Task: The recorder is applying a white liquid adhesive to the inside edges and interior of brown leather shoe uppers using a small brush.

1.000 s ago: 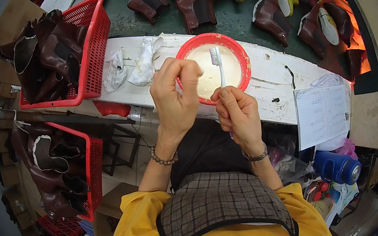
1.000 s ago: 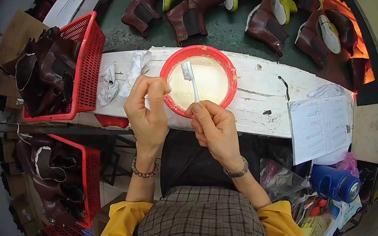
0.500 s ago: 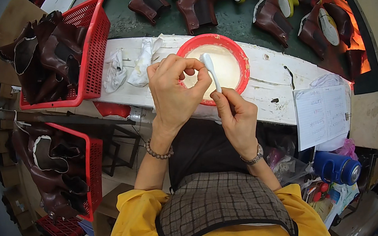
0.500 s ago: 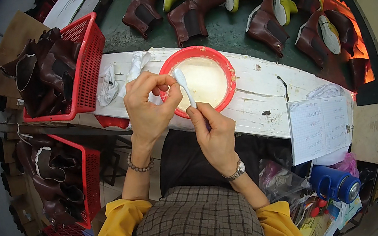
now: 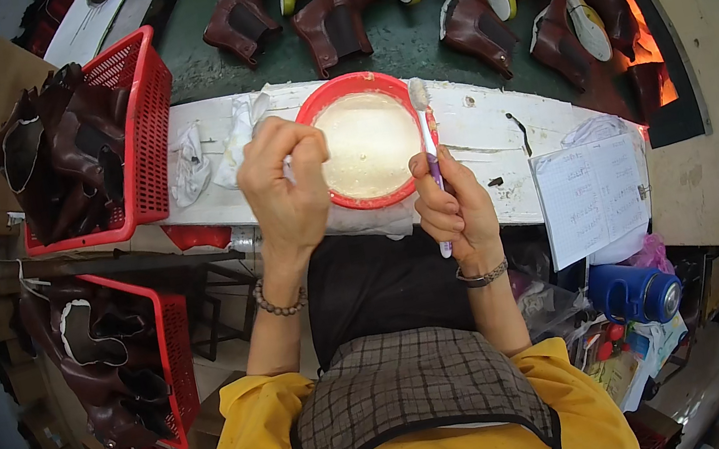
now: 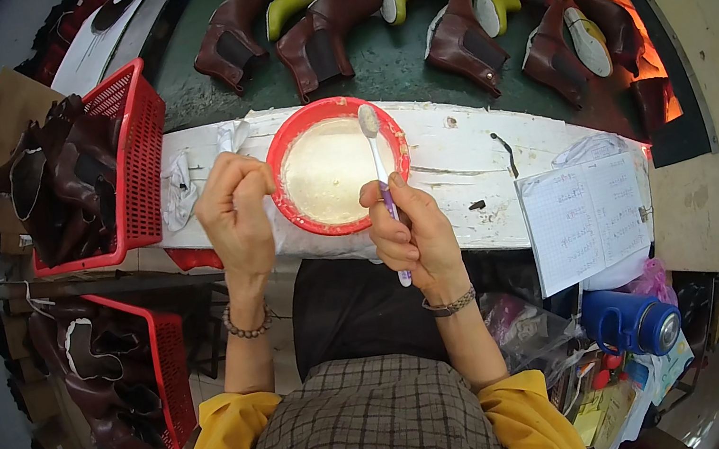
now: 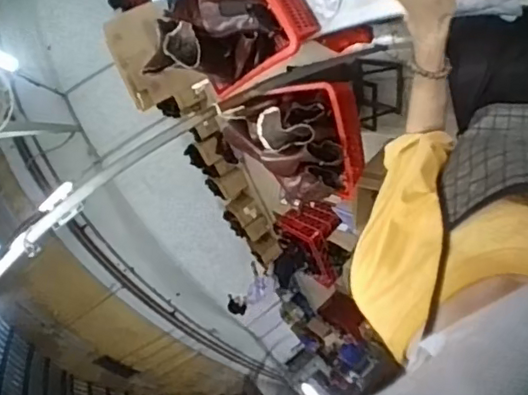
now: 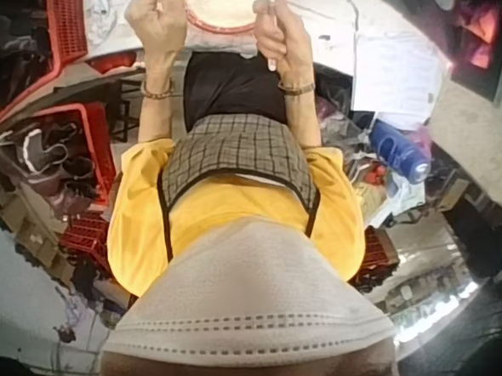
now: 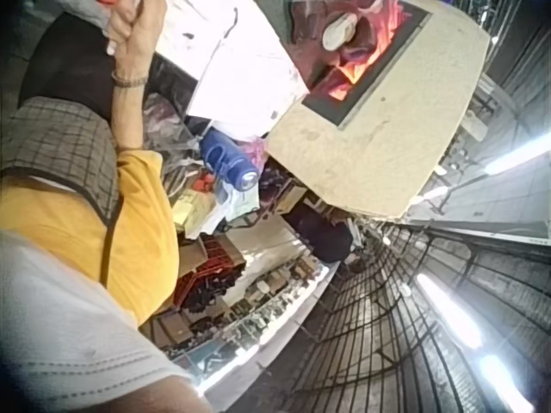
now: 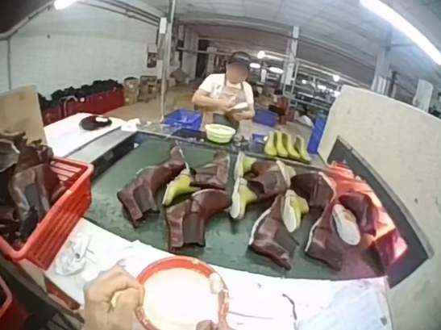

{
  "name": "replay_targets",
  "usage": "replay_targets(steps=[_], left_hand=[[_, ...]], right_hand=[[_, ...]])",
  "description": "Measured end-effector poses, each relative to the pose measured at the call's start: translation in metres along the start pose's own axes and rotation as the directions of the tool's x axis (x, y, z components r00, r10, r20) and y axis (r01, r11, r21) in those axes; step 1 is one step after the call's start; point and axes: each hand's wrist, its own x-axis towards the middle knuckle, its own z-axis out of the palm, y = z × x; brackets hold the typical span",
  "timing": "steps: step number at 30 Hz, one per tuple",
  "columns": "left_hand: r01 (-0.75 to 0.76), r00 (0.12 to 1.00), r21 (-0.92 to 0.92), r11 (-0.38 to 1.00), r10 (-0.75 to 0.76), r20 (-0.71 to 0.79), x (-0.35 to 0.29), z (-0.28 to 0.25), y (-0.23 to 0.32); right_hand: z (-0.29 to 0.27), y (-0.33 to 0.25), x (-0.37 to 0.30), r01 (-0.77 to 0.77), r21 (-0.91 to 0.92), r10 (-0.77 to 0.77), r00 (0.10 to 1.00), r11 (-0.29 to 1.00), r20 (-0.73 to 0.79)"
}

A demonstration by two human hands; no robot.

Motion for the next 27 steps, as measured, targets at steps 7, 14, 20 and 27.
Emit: replay_targets(steps=[7,14,20,27], left_hand=[[0.055,0.993,0.019,0.998,-0.057,0.102,0.004,0.04,0.031],[0.063,0.995,-0.011,0.998,-0.062,0.074,0.003,0.049,0.036],[0.099,0.994,-0.049,0.994,-0.097,0.049,0.002,0.054,0.029],[0.153,0.986,-0.035,0.988,-0.151,0.07,0.005,0.052,0.021]], right_hand=[[0.005,0.0,-0.004,-0.014,0.071,0.009,0.997,0.997,0.071],[0.016,0.005,-0.007,0.026,-0.053,-0.026,1.0,0.998,0.0],[0.033,0.016,-0.007,0.117,-0.388,-0.186,0.972,0.914,-0.146],[0.036,0.021,-0.004,0.131,-0.555,-0.256,0.954,0.821,-0.154]])
